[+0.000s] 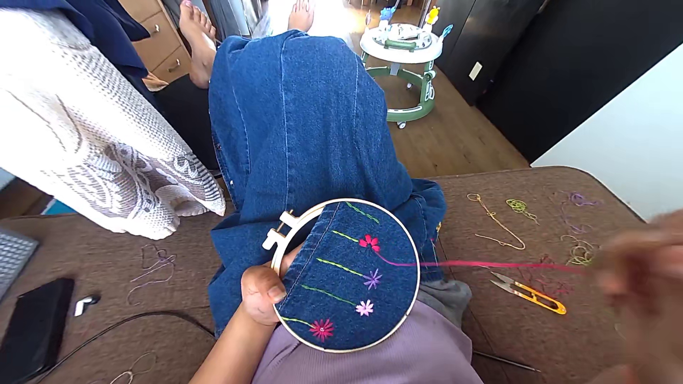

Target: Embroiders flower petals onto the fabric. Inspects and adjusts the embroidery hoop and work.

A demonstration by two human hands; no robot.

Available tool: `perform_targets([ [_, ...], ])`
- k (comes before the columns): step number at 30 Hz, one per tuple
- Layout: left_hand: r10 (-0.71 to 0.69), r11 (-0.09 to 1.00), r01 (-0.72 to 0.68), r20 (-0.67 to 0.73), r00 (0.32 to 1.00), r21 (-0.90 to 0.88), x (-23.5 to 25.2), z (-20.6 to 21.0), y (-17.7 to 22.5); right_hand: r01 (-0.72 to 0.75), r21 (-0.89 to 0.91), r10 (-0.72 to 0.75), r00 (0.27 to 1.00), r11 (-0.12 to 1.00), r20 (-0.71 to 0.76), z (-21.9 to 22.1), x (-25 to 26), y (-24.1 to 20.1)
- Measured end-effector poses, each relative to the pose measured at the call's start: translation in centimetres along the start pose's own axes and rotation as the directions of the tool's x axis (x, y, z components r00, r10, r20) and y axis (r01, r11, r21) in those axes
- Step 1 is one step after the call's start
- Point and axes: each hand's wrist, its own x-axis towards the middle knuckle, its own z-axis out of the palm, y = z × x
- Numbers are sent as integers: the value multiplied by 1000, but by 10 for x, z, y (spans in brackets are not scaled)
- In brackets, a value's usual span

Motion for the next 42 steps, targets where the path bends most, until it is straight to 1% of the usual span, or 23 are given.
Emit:
perform_targets([
  [2,-3,1000,3,3,1000,10,0,0,0,23,7,-24,984,1000,176,41,-4,-9],
  [4,-5,1000,5,5,1000,12,-1,-1,0,4,86,-26,964,996,265,78,-16,-7],
  [6,-12,1000,13,28,1000,-3,-1,-1,0,0,133,-40,954,991,297,102,-24,-1],
  [9,-4,999,7,60,998,-51,-4,-9,-4,2,105,-32,959,994,280,117,-29,4],
  [14,-12,999,15,67,998,-40,-1,-7,-3,12,30,-18,973,999,228,120,-28,4],
  [17,-18,1000,17,29,999,5,1,-1,0,3,24,-8,974,1000,227,120,-28,4],
  [19,-10,1000,9,34,999,30,2,-1,0,-7,29,0,974,1000,225,121,-28,4],
  [24,-6,1000,8,65,998,-28,1,-3,-3,-18,29,11,973,999,229,120,-27,4],
  [27,-2,999,1,26,1000,35,1,-2,-1,-16,21,11,973,1000,231,120,-26,4],
  [29,-11,999,10,29,1000,42,-1,-3,1,-11,23,6,973,1000,231,119,-26,3],
  [34,-17,999,16,28,999,38,-1,-3,1,-11,16,7,972,1000,234,119,-25,2],
  [39,-37,999,37,33,999,-8,-1,-2,2,-24,13,20,971,1000,239,120,-23,2],
  [42,-41,999,41,39,998,9,0,-2,3,-39,5,37,968,999,247,121,-23,1],
])
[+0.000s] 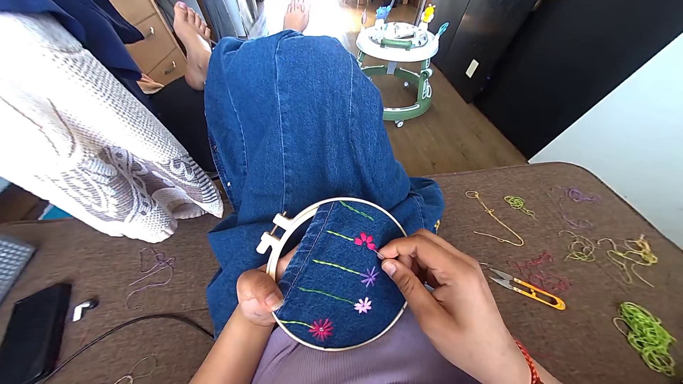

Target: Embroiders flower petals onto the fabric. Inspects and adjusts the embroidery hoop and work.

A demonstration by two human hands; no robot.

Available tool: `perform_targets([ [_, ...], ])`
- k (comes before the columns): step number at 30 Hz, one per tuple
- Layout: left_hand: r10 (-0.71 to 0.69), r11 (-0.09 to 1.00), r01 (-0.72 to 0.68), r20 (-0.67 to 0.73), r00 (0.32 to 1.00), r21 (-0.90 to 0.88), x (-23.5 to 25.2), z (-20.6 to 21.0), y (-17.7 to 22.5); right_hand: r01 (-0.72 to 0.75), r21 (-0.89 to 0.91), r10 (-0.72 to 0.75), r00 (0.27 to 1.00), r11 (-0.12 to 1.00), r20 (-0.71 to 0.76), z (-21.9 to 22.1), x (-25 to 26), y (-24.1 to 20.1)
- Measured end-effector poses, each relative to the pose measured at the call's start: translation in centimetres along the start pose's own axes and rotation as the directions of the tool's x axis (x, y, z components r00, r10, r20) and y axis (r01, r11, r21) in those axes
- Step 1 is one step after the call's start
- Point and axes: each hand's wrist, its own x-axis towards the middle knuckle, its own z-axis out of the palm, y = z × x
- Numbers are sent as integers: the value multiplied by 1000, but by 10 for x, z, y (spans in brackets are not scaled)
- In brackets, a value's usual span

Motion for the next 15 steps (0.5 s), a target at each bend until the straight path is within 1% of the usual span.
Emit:
perform_targets([
  [4,8,1000,-8,-11,1000,2,0,0,0,-9,1,9,1000,1000,0,1,1,0],
  [6,-1,1000,1,5,1000,-10,1,1,0,-11,3,11,1000,1000,-8,3,1,1],
  [9,-2,1000,2,2,1000,18,0,0,0,-12,-7,12,1000,1000,-16,4,2,2],
  [15,-15,1000,15,12,1000,-10,2,2,0,4,-25,-5,999,1000,-38,8,4,1],
])
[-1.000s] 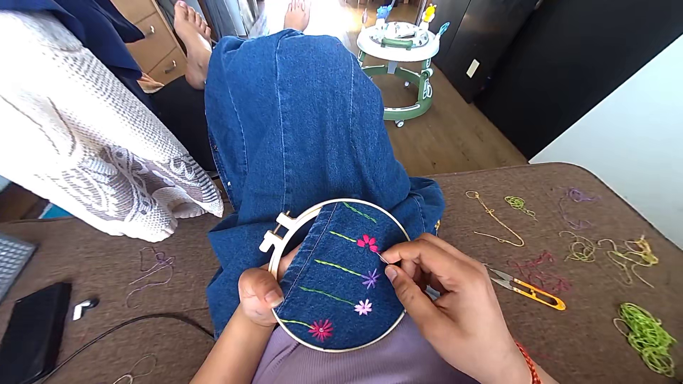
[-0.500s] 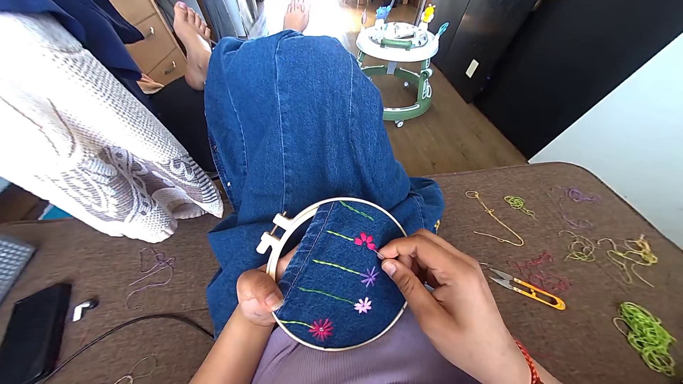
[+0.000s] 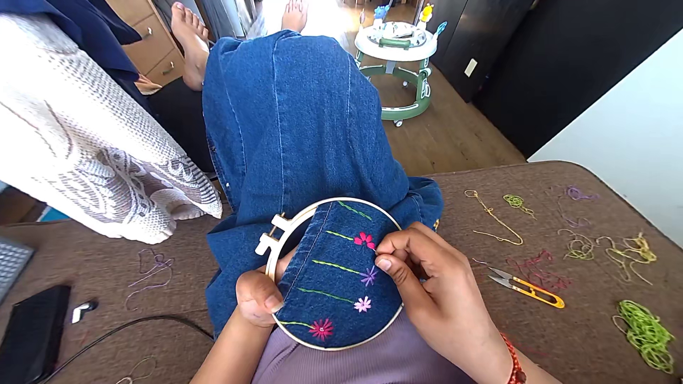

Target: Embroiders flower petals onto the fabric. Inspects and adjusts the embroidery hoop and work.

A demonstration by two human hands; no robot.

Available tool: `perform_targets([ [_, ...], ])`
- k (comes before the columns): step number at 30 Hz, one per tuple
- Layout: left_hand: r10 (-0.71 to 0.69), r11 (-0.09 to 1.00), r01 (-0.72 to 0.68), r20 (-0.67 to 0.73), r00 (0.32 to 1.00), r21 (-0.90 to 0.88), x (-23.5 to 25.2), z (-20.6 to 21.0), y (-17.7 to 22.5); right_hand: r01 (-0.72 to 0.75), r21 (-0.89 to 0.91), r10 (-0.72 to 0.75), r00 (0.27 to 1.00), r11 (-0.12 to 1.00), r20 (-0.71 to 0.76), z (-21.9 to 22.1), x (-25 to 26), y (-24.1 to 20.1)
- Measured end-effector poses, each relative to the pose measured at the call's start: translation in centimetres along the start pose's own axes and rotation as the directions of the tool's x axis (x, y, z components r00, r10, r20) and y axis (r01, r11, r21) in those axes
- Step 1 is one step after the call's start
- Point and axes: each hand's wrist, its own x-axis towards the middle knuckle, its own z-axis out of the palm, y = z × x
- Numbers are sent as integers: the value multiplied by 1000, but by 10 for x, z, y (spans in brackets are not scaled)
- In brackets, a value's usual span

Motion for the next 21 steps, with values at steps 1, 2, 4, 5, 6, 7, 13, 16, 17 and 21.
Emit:
perform_targets([
  [1,-5,1000,5,5,1000,12,1,0,0,0,-1,0,1000,1000,-4,1,0,0],
  [2,-7,1000,7,8,1000,25,1,0,0,-2,1,2,1000,1000,-6,1,-1,1],
  [4,-7,999,7,6,1000,43,0,-1,1,-6,8,6,1000,1000,-11,2,-2,1],
  [5,-2,999,2,-1,1000,46,-1,-2,0,-8,10,8,1000,1000,-14,2,-3,2],
  [6,0,999,0,-1,1000,43,-1,-2,0,-8,10,8,1000,1000,-20,3,-3,2],
  [7,-5,1000,5,8,1000,31,-1,-2,0,-6,9,6,1000,1000,-26,3,-3,2],
  [13,-12,999,12,2,1000,29,-4,-4,-1,2,-1,-2,999,1000,-33,4,-4,2],
  [16,-7,999,8,-5,1000,45,-6,-4,-1,2,8,-2,1000,1000,-26,3,-4,2],
  [17,-11,999,11,3,1000,39,-4,-4,0,1,10,-1,1000,1000,-25,3,-5,2],
  [21,-18,999,17,30,999,28,-2,-2,0,-3,24,3,1000,1000,-30,4,-4,2],
])
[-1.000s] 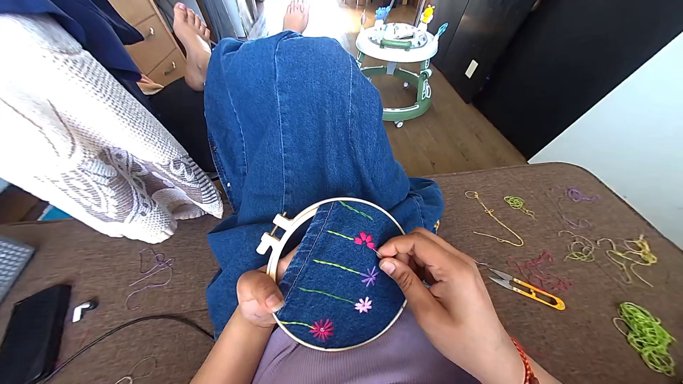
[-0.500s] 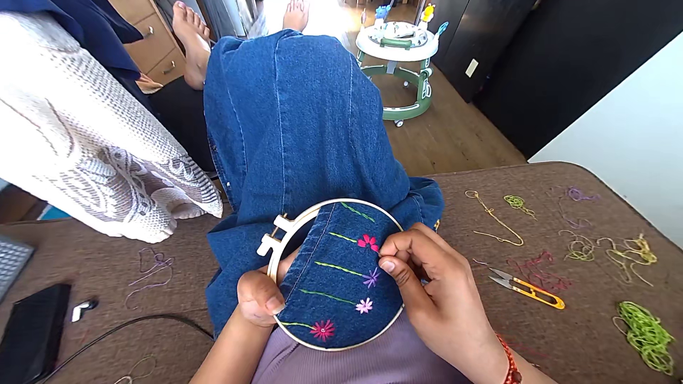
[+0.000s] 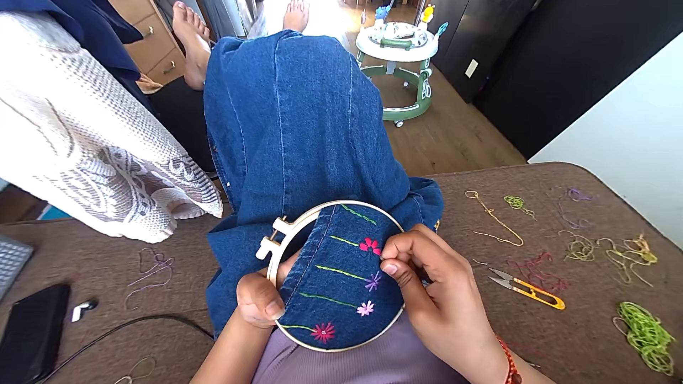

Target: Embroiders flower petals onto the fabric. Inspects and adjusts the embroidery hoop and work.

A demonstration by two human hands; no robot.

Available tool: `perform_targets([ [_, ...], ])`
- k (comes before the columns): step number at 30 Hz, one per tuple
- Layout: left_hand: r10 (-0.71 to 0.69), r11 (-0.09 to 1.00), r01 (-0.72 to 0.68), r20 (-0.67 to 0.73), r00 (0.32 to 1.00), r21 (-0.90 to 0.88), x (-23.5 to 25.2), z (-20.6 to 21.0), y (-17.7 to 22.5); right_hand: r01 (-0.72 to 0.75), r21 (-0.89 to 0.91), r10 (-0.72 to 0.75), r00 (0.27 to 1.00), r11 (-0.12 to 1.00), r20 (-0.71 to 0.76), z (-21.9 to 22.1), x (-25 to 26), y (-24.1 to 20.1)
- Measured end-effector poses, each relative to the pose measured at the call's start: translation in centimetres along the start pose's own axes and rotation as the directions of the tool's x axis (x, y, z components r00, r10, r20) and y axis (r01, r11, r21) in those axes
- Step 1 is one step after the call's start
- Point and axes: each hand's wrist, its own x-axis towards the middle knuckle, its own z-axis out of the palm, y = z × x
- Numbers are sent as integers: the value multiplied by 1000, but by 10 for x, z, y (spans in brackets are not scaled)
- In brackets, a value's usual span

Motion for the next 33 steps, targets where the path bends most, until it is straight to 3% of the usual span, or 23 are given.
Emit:
perform_targets([
  [22,-21,999,21,5,1000,-40,-3,-2,1,-25,49,25,1000,998,-6,1,-1,0],
  [33,-66,996,65,13,998,57,-1,3,4,-2,140,3,1000,990,-1,-3,9,-5],
])
